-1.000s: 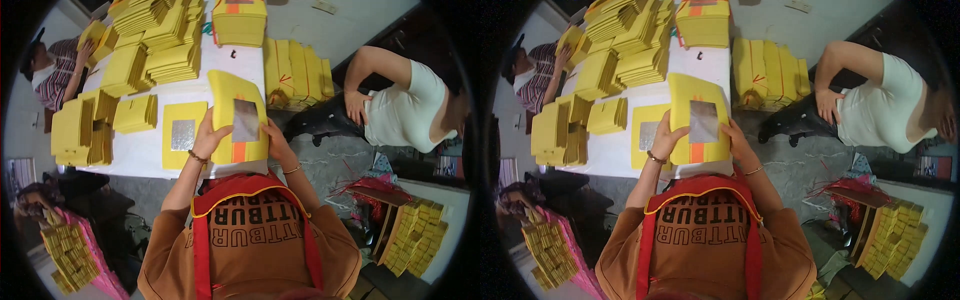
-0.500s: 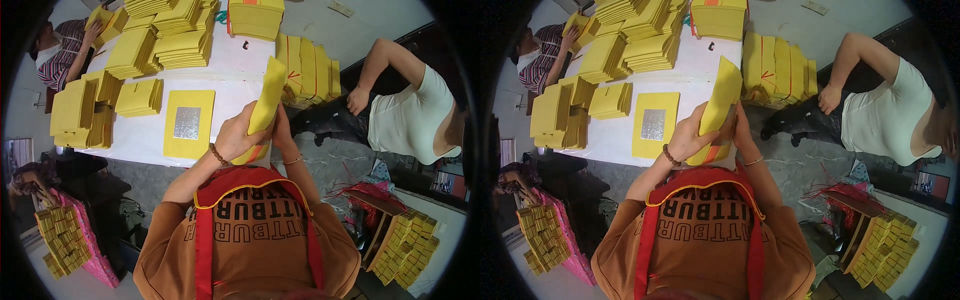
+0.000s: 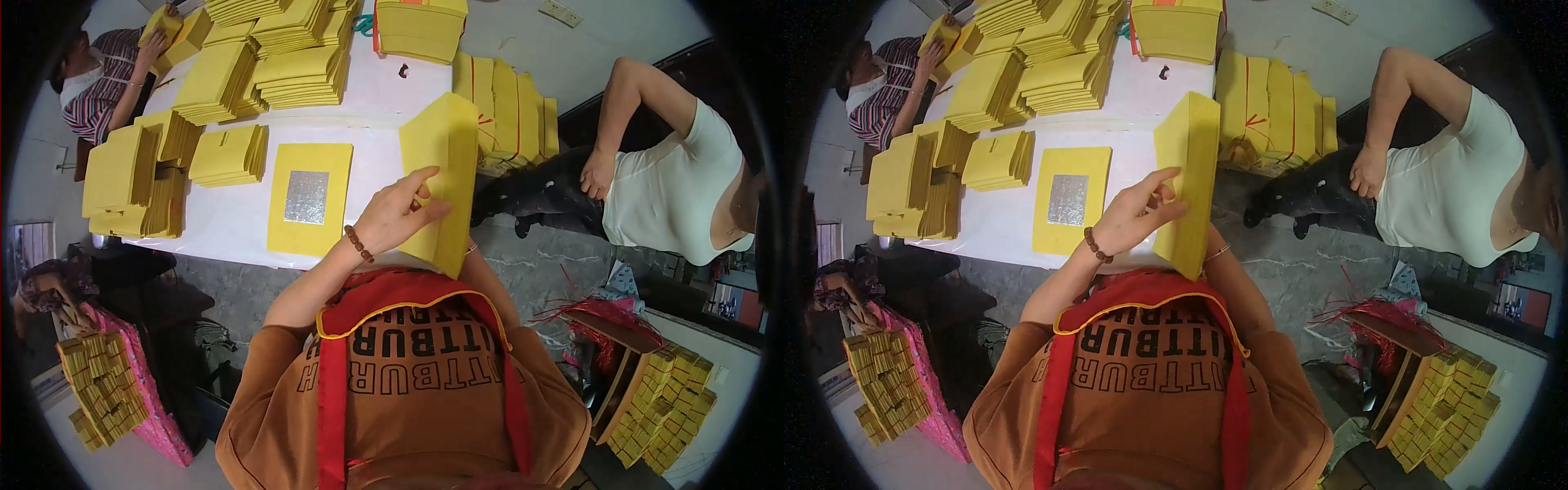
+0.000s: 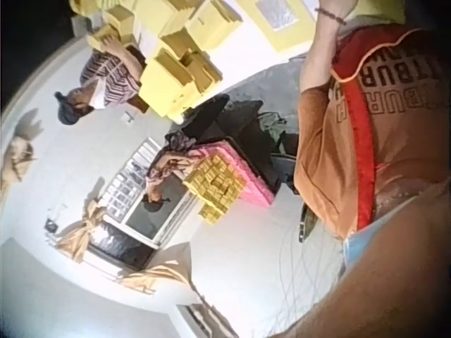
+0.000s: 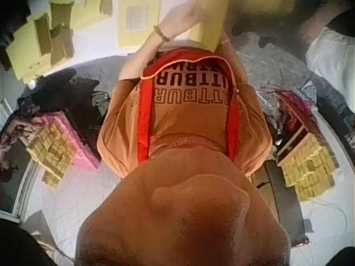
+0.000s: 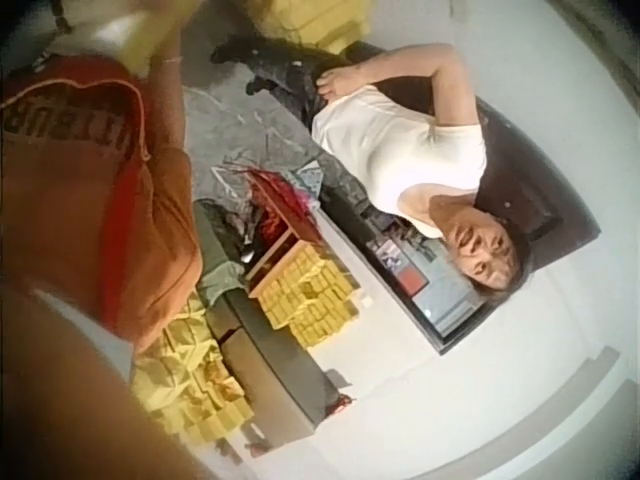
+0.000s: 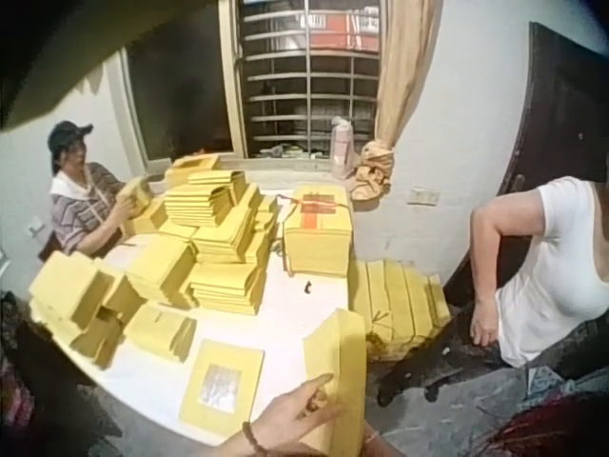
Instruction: Sorting and stacking yellow ritual papers on a table.
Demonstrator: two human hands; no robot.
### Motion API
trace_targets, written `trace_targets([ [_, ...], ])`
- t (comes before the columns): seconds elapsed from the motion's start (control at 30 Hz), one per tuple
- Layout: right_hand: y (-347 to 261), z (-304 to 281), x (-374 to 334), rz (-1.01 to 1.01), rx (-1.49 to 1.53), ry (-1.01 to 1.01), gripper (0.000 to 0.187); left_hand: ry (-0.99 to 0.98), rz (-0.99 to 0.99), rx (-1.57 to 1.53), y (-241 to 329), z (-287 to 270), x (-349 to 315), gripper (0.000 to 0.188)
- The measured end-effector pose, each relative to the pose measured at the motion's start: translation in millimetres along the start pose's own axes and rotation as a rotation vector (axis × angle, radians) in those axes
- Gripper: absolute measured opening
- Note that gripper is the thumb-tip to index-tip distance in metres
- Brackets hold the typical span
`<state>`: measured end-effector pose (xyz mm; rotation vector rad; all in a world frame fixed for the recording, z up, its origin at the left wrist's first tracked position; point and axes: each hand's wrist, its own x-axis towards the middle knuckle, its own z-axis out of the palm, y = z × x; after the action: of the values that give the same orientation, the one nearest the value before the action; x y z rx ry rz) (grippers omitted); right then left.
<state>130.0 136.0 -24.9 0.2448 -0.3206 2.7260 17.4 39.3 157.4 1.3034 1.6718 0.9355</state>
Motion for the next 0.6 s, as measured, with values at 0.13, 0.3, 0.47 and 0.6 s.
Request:
trace_targets([
  [0.13, 3, 1, -6, 0.0, -0.01, 0.019, 0.044, 0.096, 0.024, -0.084, 0, 5, -1, 0.06],
  [0.3, 8, 3, -19, -0.011, -0.021, 0.05, 0.045, 0.124, 0.012, -0.076, 3, 7, -2, 0.064],
  [0.47, 8, 3, -25, -0.033, -0.038, 0.073, 0.045, 0.229, 0.113, 0.051, 9, 18, -2, 0.076],
  [0.6, 10, 4, -34, -0.053, -0.051, 0.092, 0.045, 0.303, 0.292, 0.145, 5, 28, 4, 0.078],
])
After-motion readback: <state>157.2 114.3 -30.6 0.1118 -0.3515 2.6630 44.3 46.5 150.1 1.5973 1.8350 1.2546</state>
